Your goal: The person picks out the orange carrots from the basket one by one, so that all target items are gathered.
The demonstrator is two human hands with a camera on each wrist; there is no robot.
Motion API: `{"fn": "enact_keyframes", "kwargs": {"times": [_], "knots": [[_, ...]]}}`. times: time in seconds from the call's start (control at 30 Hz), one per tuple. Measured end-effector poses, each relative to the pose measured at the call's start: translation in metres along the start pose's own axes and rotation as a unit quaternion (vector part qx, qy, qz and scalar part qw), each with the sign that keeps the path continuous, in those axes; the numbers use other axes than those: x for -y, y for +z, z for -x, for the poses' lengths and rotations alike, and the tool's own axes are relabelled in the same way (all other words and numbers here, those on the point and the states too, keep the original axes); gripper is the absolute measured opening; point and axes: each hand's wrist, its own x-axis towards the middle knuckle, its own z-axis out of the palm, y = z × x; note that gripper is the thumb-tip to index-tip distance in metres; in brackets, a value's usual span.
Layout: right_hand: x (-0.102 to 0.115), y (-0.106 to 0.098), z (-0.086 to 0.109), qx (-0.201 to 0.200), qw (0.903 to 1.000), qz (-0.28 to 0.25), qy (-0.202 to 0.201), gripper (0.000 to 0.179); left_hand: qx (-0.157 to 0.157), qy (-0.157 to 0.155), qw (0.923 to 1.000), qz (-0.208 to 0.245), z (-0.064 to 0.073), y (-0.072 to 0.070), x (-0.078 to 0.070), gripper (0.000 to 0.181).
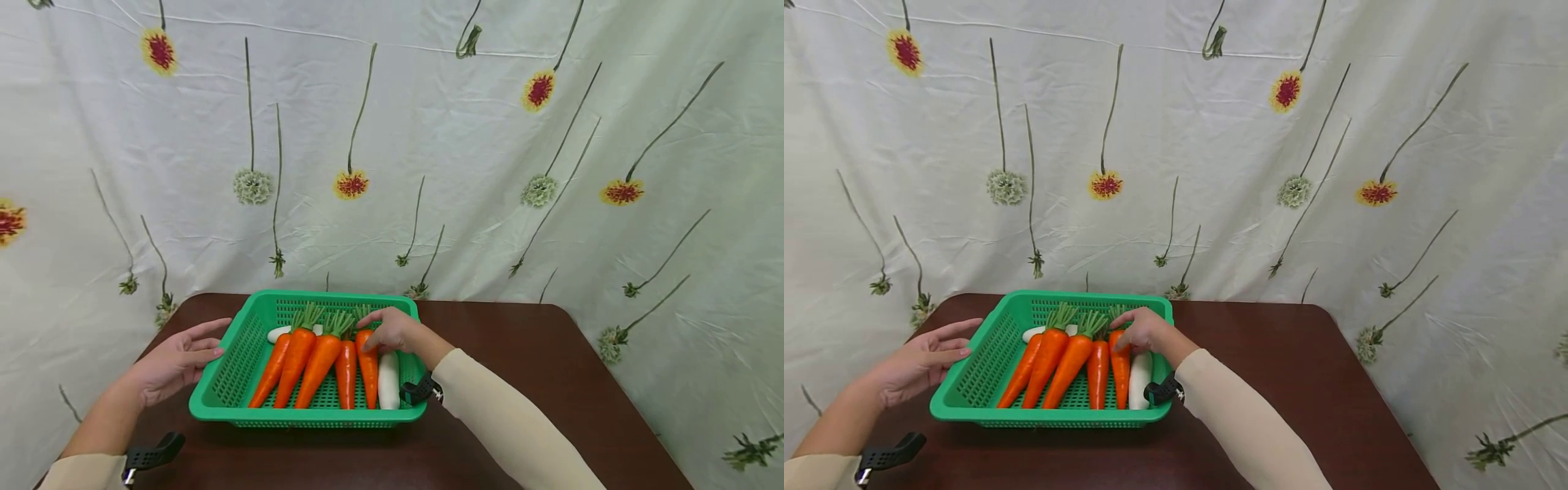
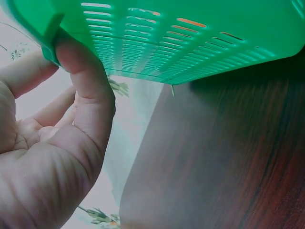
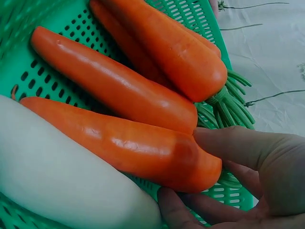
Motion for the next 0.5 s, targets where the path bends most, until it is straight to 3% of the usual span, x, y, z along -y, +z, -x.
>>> {"fn": "enact_keyframes", "kwargs": {"times": [0.3,0.5], "knots": [[0.0013,0.003,-0.0025,-0.031,0.9988,0.035,-0.017,0.047,0.008,-0.008,0.9999,-0.006,-0.0036,-0.0011,-0.0039,0.054],[0.0046,0.0021,-0.0009,-0.035,0.9992,0.009,-0.019,0.047,0.008,-0.011,0.9999,-0.006,-0.0049,-0.005,-0.0058,0.054]]}}
